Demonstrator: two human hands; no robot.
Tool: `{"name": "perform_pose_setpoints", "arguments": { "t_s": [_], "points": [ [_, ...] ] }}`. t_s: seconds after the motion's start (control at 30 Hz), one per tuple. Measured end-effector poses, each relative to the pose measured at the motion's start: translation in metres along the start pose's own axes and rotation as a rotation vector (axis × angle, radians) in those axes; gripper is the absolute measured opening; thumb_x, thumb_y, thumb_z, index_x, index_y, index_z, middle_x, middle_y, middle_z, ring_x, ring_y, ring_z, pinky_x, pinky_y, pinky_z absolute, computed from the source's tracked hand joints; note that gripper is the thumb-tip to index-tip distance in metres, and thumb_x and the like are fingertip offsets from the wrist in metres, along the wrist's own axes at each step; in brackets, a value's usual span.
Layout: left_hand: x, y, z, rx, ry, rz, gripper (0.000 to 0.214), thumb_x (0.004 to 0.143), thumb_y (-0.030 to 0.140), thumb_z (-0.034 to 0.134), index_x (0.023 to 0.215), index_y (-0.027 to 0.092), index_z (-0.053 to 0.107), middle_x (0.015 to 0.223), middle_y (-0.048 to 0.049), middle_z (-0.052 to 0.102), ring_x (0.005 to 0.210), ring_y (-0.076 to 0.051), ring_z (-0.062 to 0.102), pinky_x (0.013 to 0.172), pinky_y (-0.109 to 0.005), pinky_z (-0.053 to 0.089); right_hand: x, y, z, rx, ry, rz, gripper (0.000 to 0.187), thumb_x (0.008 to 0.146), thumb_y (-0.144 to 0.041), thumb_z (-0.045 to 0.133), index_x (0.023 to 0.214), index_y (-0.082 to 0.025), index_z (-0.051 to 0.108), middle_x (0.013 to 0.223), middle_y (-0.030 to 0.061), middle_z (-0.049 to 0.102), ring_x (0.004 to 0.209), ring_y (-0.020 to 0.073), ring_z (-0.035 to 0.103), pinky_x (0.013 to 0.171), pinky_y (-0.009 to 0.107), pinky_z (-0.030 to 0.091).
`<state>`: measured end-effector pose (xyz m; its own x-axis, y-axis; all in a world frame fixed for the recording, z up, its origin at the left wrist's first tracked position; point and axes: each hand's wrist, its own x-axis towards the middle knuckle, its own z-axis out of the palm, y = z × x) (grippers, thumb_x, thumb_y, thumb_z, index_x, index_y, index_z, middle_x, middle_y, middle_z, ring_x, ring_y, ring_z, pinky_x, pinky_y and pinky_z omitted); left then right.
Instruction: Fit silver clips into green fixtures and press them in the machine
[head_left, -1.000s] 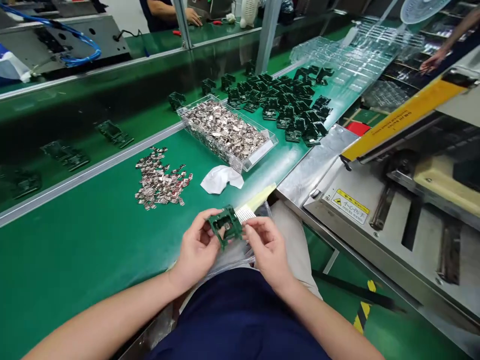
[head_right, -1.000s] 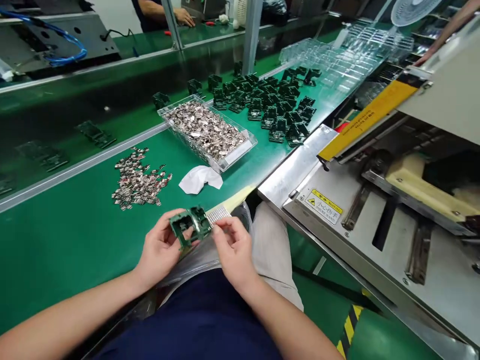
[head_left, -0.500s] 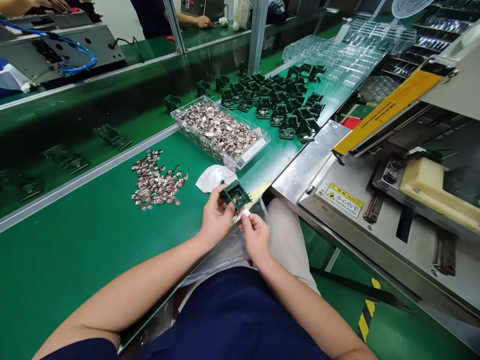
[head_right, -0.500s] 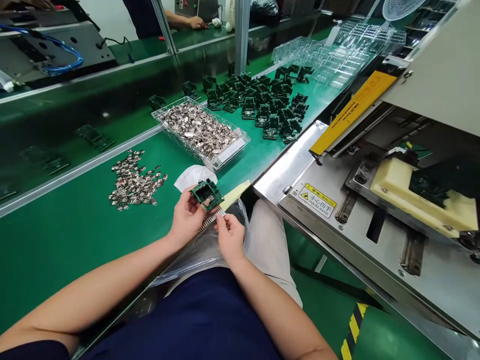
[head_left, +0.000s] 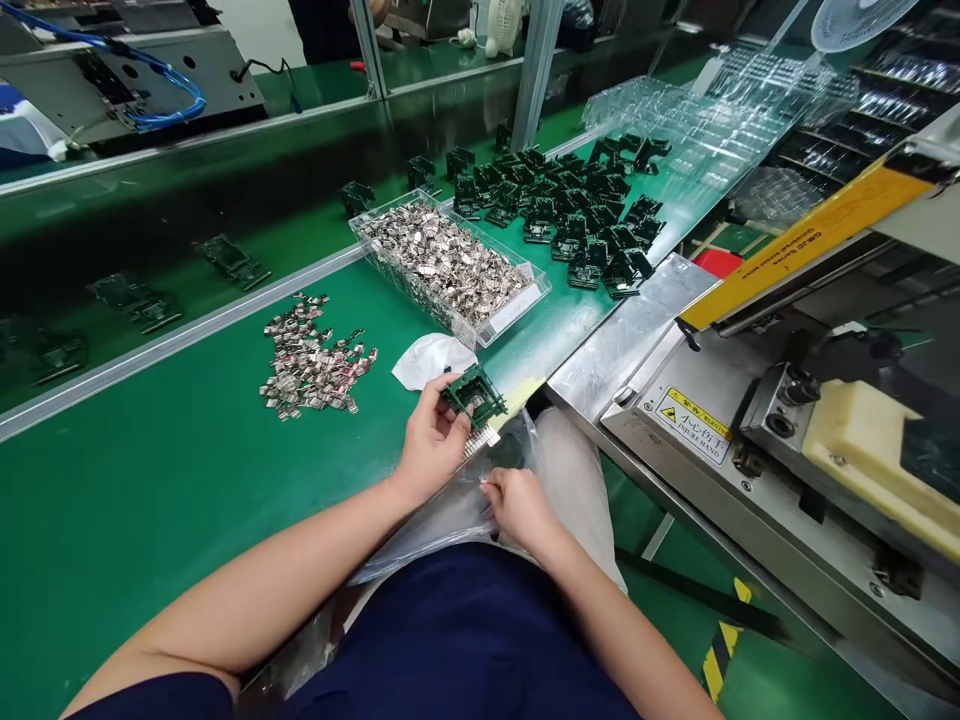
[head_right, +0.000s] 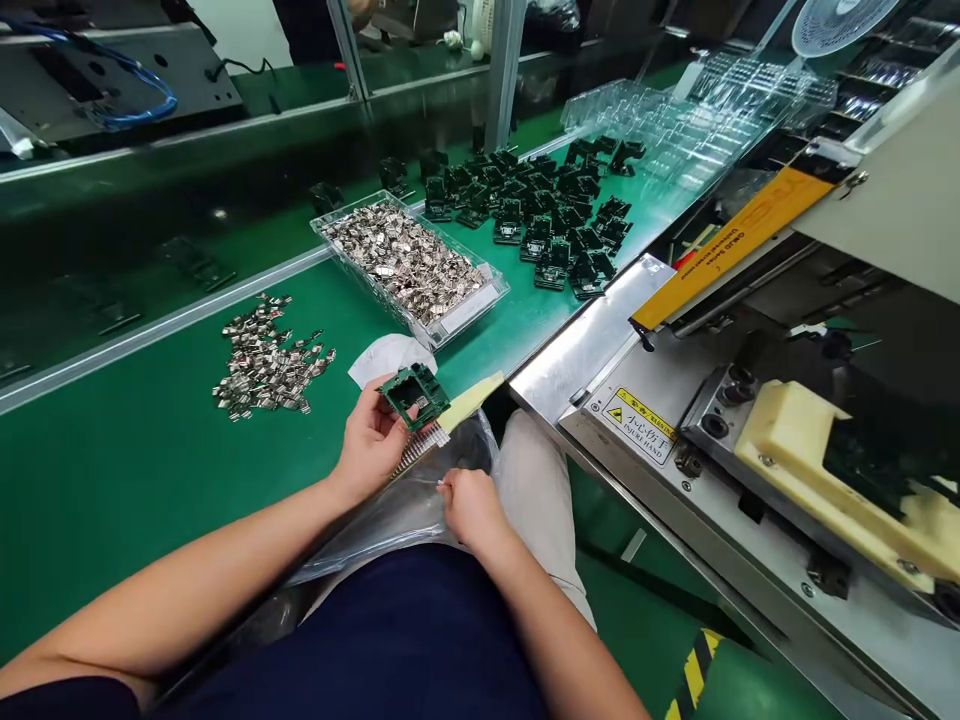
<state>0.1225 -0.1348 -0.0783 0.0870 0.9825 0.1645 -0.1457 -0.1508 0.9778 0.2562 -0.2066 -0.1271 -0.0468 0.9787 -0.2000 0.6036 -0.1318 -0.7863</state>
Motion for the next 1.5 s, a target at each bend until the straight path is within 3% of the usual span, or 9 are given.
{"name": "perform_pose_setpoints", "arguments": {
  "t_s": [0.17, 0.3, 0.43, 0.57, 0.7, 0.9, 1.1, 1.37, 1.5],
  "points": [
    [-0.001, 0.004, -0.001, -0.001, -0.043, 0.053, 0.037, 0.085, 0.034, 0.064, 0.117, 0.02, 0.052, 0.094, -0.0042, 0.061, 0.081, -0.014, 0.061, 0.071, -0.026, 0.055, -0.01, -0.024, -0.034, -0.09, -0.012, -0.005, 0.017, 0.082, -0.015, 0.065, 0.066, -0.019, 0.066, 0.059, 0.0022, 0.066, 0.056, 0.0185, 0.062, 0.056, 0.026, 0.041],
    [-0.003, 0.006, -0.003, 0.03, -0.053, 0.055, 0.034, 0.087, 0.032, 0.062, 0.117, 0.02, 0.053, 0.087, -0.0026, 0.06, 0.072, -0.012, 0.058, 0.062, -0.022, 0.051, -0.009, -0.053, -0.057, 0.191, 0.263, -0.2, 0.013, 0.091, -0.025, 0.06, 0.088, -0.022, 0.072, 0.08, 0.0019, 0.069, 0.072, 0.0164, 0.064, 0.068, 0.025, 0.048],
    [-0.004, 0.009, -0.002, -0.001, -0.033, 0.066, 0.032, 0.088, 0.03, 0.062, 0.117, 0.021, 0.053, 0.083, -0.0019, 0.061, 0.066, -0.011, 0.057, 0.057, -0.02, 0.049, 0.01, -0.07, -0.048, 0.363, 0.567, -0.355, 0.005, 0.084, -0.025, 0.068, 0.084, -0.023, 0.072, 0.087, 0.0032, 0.059, 0.082, 0.0176, 0.058, 0.073, 0.029, 0.049],
    [-0.004, 0.011, 0.0, -0.081, -0.01, 0.064, 0.033, 0.088, 0.033, 0.062, 0.117, 0.022, 0.051, 0.086, -0.0029, 0.064, 0.072, -0.014, 0.064, 0.064, -0.024, 0.054, 0.027, -0.076, -0.026, 0.335, 0.691, -0.316, 0.009, 0.085, -0.029, 0.067, 0.083, -0.021, 0.071, 0.093, 0.0054, 0.053, 0.09, 0.02, 0.055, 0.08, 0.034, 0.049],
    [-0.002, 0.015, 0.0, -0.102, -0.007, 0.098, 0.034, 0.088, 0.032, 0.062, 0.118, 0.022, 0.05, 0.087, -0.0042, 0.066, 0.077, -0.015, 0.068, 0.073, -0.028, 0.058, 0.031, -0.079, -0.017, 0.264, 0.737, -0.299, 0.014, 0.086, -0.032, 0.066, 0.08, -0.02, 0.071, 0.097, 0.0064, 0.051, 0.095, 0.0207, 0.055, 0.087, 0.036, 0.047],
    [-0.005, 0.018, 0.0, -0.021, -0.026, 0.109, 0.033, 0.089, 0.024, 0.059, 0.12, 0.022, 0.048, 0.084, -0.0031, 0.067, 0.072, -0.014, 0.066, 0.066, -0.025, 0.056, 0.033, -0.084, -0.014, 0.273, 0.78, -0.3, 0.014, 0.089, -0.029, 0.063, 0.082, -0.019, 0.068, 0.095, 0.0058, 0.048, 0.091, 0.0189, 0.054, 0.082, 0.032, 0.049],
    [-0.008, 0.015, 0.002, 0.071, 0.065, 0.105, 0.034, 0.088, 0.023, 0.059, 0.121, 0.021, 0.05, 0.083, -0.0023, 0.066, 0.064, -0.012, 0.062, 0.058, -0.023, 0.052, 0.036, -0.091, -0.007, 0.292, 0.827, -0.283, 0.016, 0.091, -0.03, 0.06, 0.082, -0.018, 0.066, 0.099, 0.0078, 0.049, 0.095, 0.0201, 0.055, 0.084, 0.033, 0.049],
    [-0.011, 0.02, 0.007, 0.001, 0.082, 0.108, 0.033, 0.086, 0.028, 0.063, 0.117, 0.022, 0.052, 0.097, -0.0058, 0.067, 0.078, -0.015, 0.067, 0.068, -0.026, 0.056, 0.039, -0.089, 0.008, 0.746, 0.727, -0.217, 0.018, 0.088, -0.034, 0.064, 0.088, -0.02, 0.053, 0.115, 0.0083, 0.052, 0.096, 0.0179, 0.06, 0.083, 0.034, 0.053],
    [-0.009, 0.019, 0.003, -0.03, 0.069, 0.09, 0.033, 0.085, 0.029, 0.065, 0.115, 0.022, 0.054, 0.101, -0.006, 0.066, 0.084, -0.016, 0.066, 0.072, -0.026, 0.055, 0.033, -0.086, -0.006, 0.81, 0.629, -0.236, 0.024, 0.088, -0.029, 0.062, 0.109, -0.022, 0.052, 0.117, 0.0089, 0.057, 0.104, 0.0192, 0.06, 0.087, 0.034, 0.053]
  ]
}}
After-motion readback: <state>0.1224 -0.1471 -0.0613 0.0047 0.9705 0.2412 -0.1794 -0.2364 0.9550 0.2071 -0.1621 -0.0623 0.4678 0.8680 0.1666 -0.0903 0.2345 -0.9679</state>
